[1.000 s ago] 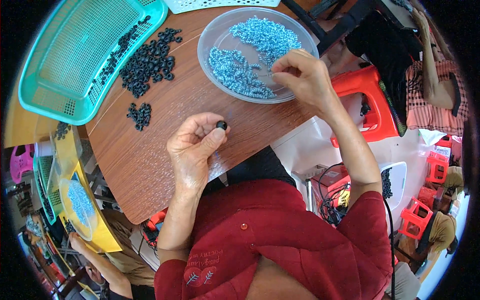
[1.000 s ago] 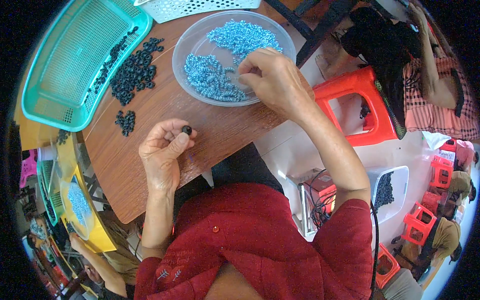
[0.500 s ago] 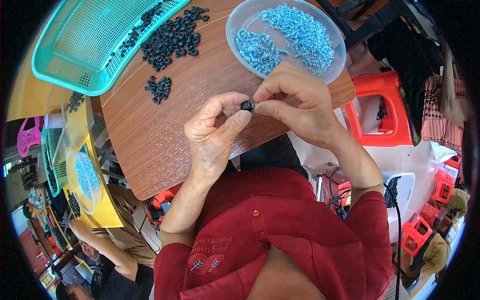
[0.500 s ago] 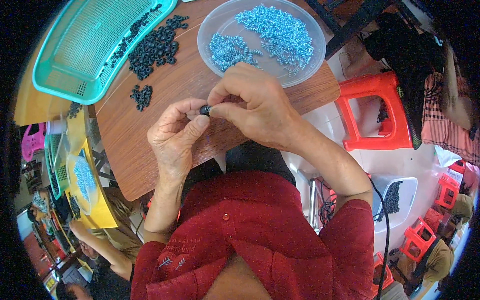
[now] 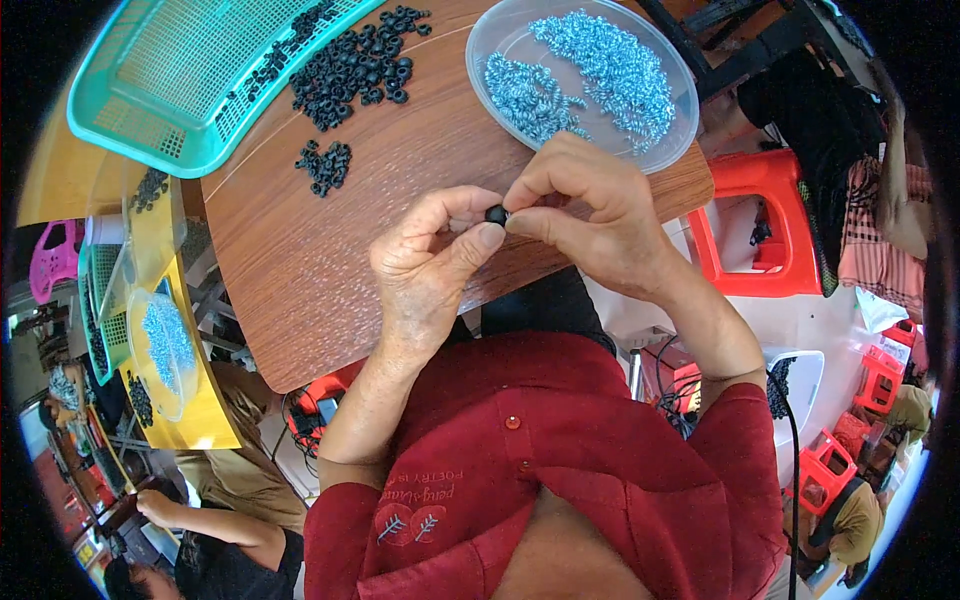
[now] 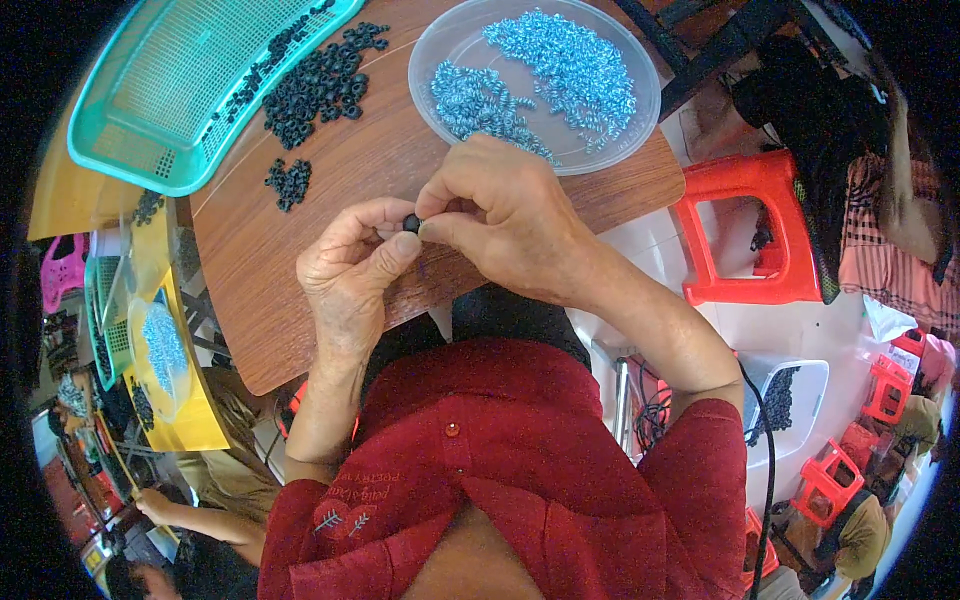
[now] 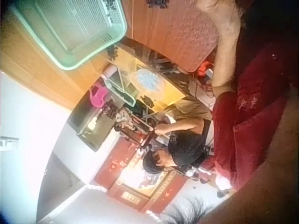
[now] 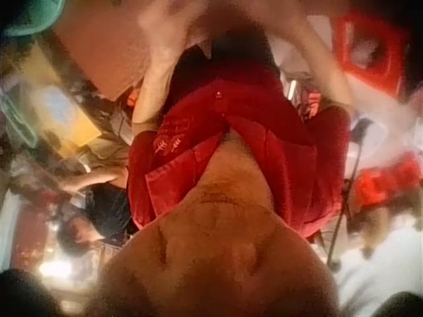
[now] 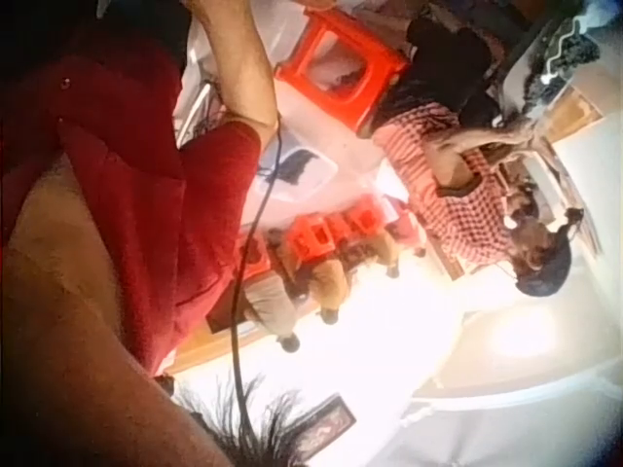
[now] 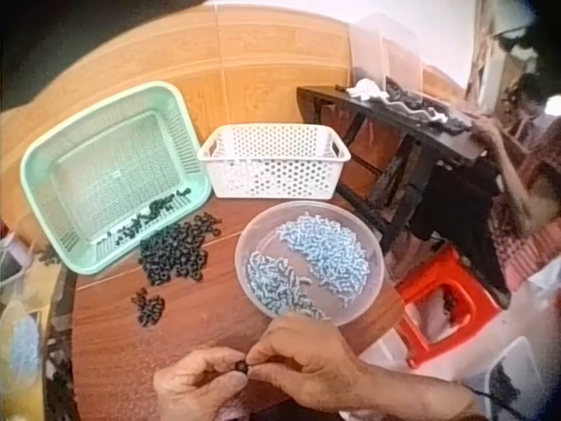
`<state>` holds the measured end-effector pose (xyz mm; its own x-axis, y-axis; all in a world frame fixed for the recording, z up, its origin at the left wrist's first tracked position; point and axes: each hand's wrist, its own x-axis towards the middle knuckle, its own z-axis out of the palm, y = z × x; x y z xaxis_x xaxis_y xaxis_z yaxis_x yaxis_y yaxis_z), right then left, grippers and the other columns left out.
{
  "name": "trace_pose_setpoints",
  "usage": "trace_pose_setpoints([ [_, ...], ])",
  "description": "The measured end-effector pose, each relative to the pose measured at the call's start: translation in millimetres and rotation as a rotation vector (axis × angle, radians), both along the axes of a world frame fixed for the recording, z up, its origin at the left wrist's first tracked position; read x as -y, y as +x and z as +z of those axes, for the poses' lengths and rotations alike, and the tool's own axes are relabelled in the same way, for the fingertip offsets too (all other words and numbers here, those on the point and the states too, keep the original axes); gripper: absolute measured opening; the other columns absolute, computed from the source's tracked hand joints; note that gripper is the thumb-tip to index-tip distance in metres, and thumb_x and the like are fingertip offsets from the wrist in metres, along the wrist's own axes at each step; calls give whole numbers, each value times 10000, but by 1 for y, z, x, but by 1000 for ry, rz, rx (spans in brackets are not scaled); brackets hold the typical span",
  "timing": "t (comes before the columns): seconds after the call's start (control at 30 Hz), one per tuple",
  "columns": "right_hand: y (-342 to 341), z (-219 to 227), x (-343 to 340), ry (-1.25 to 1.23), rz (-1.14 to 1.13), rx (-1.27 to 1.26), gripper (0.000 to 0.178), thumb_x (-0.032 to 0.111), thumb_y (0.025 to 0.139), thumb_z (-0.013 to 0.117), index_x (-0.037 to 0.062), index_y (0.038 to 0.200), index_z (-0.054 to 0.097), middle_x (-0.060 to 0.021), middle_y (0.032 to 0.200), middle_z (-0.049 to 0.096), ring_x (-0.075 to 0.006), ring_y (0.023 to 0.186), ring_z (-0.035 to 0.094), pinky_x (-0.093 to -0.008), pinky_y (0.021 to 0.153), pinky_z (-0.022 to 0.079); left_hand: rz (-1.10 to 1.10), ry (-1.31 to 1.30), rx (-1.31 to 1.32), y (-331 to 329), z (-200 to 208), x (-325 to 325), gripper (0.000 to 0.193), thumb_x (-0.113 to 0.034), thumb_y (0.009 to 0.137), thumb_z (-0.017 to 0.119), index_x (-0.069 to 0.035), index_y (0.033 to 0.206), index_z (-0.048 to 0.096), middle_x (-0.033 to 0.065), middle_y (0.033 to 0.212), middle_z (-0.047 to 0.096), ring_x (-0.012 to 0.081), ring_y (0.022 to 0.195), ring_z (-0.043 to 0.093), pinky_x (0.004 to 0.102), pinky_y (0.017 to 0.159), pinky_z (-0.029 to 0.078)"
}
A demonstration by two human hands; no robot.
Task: The person assembles small components by picking up plastic parts and inserting metal springs from a tray into them by hand.
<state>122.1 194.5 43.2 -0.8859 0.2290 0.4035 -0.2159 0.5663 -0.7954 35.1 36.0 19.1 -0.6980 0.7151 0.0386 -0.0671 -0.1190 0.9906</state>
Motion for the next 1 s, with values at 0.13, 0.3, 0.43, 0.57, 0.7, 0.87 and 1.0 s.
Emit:
trace_pose_setpoints([
  [0.13, -2, -4, 4, -22, -28, 16, 135, 10, 662, 694, 34, 747, 592, -73, 695, 569, -250, 693, 551, -342, 594, 430, 4, 26, 78, -2, -2, 1, 217, 8, 798, 677, 17, 1009, 627, 14, 887, 634, 57, 761, 555, 192, 689, 465],
  [0.3, -7, -18, 18, 348, -138, -289, 192, 12, 638, 645, -14, 824, 601, -97, 739, 544, -260, 676, 514, -357, 583, 411, 26, 105, 257, -5, -4, -1, 201, 27, 797, 665, 36, 993, 619, 39, 875, 639, 69, 739, 572, 195, 687, 485],
  [0.43, -8, -28, 34, 572, -154, -358, 382, 52, 603, 586, -83, 959, 569, -130, 822, 504, -271, 669, 477, -361, 576, 400, 85, 139, 347, -6, -5, 0, 187, 36, 805, 645, 51, 988, 609, 53, 849, 635, 85, 732, 586, 205, 699, 504],
  [0.57, -13, -29, 42, 411, -150, -310, 315, 28, 635, 606, -52, 940, 593, -121, 807, 524, -269, 669, 484, -363, 580, 410, 112, 152, 393, -10, -11, 5, 172, 44, 809, 632, 51, 979, 607, 60, 842, 634, 88, 729, 583, 216, 698, 510],
  [0.7, -25, -21, 38, 229, -78, -222, 248, 19, 681, 626, -14, 926, 612, -113, 784, 547, -280, 679, 502, -369, 586, 420, 128, 190, 460, -17, -18, 14, 166, 40, 808, 634, 43, 971, 605, 65, 862, 633, 102, 737, 593, 214, 685, 508],
  [0.87, -66, -31, 34, 223, -218, -159, 135, -6, 731, 635, -2, 866, 629, -115, 743, 592, -283, 699, 558, -355, 633, 436, 171, 184, 446, -30, -18, 22, 170, 31, 806, 639, 38, 972, 603, 73, 880, 632, 124, 744, 609, 215, 657, 504],
  [1.0, -107, -47, 36, 416, -316, -197, 166, 6, 686, 664, 31, 842, 613, -107, 769, 563, -298, 732, 532, -390, 616, 428, 221, 178, 398, -37, -18, 30, 168, 23, 806, 642, 36, 969, 603, 74, 870, 634, 128, 746, 614, 220, 650, 502],
])
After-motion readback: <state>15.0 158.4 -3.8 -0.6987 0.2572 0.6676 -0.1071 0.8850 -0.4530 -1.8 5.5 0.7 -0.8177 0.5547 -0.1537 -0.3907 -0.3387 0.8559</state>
